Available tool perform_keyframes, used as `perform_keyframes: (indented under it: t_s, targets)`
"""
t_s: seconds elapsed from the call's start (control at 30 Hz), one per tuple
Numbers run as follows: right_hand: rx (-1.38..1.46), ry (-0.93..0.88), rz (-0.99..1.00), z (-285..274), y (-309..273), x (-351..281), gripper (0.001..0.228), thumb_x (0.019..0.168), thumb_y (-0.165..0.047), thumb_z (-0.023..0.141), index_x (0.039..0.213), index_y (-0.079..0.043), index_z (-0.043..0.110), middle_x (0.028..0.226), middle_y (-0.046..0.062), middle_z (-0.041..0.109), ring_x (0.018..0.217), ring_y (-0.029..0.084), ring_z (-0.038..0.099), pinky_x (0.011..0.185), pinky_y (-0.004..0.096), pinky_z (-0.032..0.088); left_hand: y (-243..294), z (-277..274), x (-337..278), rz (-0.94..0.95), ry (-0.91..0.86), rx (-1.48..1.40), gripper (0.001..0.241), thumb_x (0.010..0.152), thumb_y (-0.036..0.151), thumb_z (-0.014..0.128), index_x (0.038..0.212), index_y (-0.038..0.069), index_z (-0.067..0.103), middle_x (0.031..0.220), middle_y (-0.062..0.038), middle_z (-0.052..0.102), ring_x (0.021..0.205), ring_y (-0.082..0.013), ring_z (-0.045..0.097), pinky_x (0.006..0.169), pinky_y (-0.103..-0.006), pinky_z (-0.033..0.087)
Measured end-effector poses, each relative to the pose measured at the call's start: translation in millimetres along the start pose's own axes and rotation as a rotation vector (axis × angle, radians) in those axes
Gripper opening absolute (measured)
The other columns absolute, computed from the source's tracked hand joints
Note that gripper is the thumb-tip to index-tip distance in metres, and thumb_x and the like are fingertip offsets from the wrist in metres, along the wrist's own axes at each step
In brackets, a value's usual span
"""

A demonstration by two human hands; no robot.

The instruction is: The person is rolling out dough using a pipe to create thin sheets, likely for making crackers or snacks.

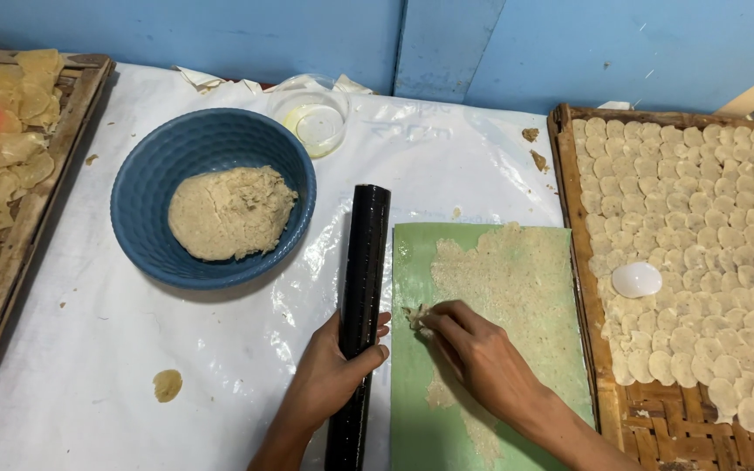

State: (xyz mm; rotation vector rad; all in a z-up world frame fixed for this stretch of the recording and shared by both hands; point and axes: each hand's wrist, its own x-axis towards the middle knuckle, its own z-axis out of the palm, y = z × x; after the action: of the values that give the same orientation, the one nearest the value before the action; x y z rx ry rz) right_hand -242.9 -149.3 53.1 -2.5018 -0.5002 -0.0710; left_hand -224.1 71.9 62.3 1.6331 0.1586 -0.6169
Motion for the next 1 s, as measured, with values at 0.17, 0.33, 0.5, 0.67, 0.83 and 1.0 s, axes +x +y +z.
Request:
perform_keyframes:
  t_s: [0.17, 0.33, 0.5, 0.67, 0.83, 1.0]
  targets:
    - [0.068, 0.003, 0.080, -7, -2, 1, 0.029, 0.090, -0.006, 0.065, 0.118, -0.004, 0.072, 0.108, 0.011, 0.068, 0.059, 0.020, 0.074, 0.051, 0.027, 0.069, 4, 1, -2, -0.033, 0.001, 0.011, 0.057, 0.076, 0.006, 0.066, 0.133, 0.005, 0.064, 0.123, -0.010, 0.080, 0.115, -0.0202, 0.077, 0.097, -0.0373, 0.061]
    - [0.091, 0.088, 0.099, -6, 3, 2, 0.031, 0.087, -0.005, 0.068, 0.118, 0.000, 0.066, 0.097, 0.013, 0.081, 0.064, 0.019, 0.079, 0.049, 0.025, 0.067, 2, 0, -1, -0.015, -0.014, 0.018, 0.057, 0.076, 0.008, 0.066, 0.132, 0.004, 0.063, 0.122, -0.011, 0.080, 0.115, -0.0213, 0.077, 0.097, -0.0383, 0.060]
    - [-0.024, 0.078, 0.119, -1, 12, 0, 0.017, 0.085, -0.011, 0.073, 0.100, -0.005, 0.076, 0.102, 0.008, 0.070, 0.073, 0.019, 0.070, 0.061, 0.029, 0.065, 1, 0, -1, -0.021, -0.018, 0.033, 0.056, 0.076, 0.008, 0.067, 0.132, 0.006, 0.063, 0.122, -0.009, 0.080, 0.113, -0.0200, 0.076, 0.096, -0.0372, 0.059]
    - [-0.039, -0.018, 0.059, -6, 8, -6, 0.027, 0.090, -0.018, 0.068, 0.114, -0.007, 0.076, 0.099, 0.009, 0.073, 0.079, 0.019, 0.068, 0.063, 0.029, 0.064, 8, -4, -4, 0.031, -0.043, 0.161, 0.040, 0.084, 0.025, 0.073, 0.120, 0.007, 0.067, 0.100, -0.007, 0.079, 0.087, -0.0167, 0.076, 0.080, -0.0310, 0.061]
    - [0.001, 0.300, -0.031, -16, 23, -31, 0.030, 0.088, -0.012, 0.070, 0.116, -0.002, 0.069, 0.111, 0.018, 0.074, 0.079, 0.024, 0.077, 0.061, 0.029, 0.069, 49, -8, -22, 0.092, -0.149, 0.640, 0.030, 0.098, 0.030, 0.055, 0.118, 0.010, 0.046, 0.091, -0.011, 0.074, 0.078, -0.0267, 0.077, 0.073, -0.0507, 0.055]
    - [-0.178, 0.495, -0.093, -32, 10, -24, 0.038, 0.082, -0.008, 0.072, 0.119, -0.001, 0.066, 0.120, 0.018, 0.067, 0.101, 0.026, 0.066, 0.084, 0.034, 0.059, 21, -1, 5, 0.778, -0.007, 1.051, 0.035, 0.096, 0.017, 0.063, 0.126, 0.000, 0.055, 0.095, -0.013, 0.062, 0.081, -0.0245, 0.061, 0.078, -0.0436, 0.049]
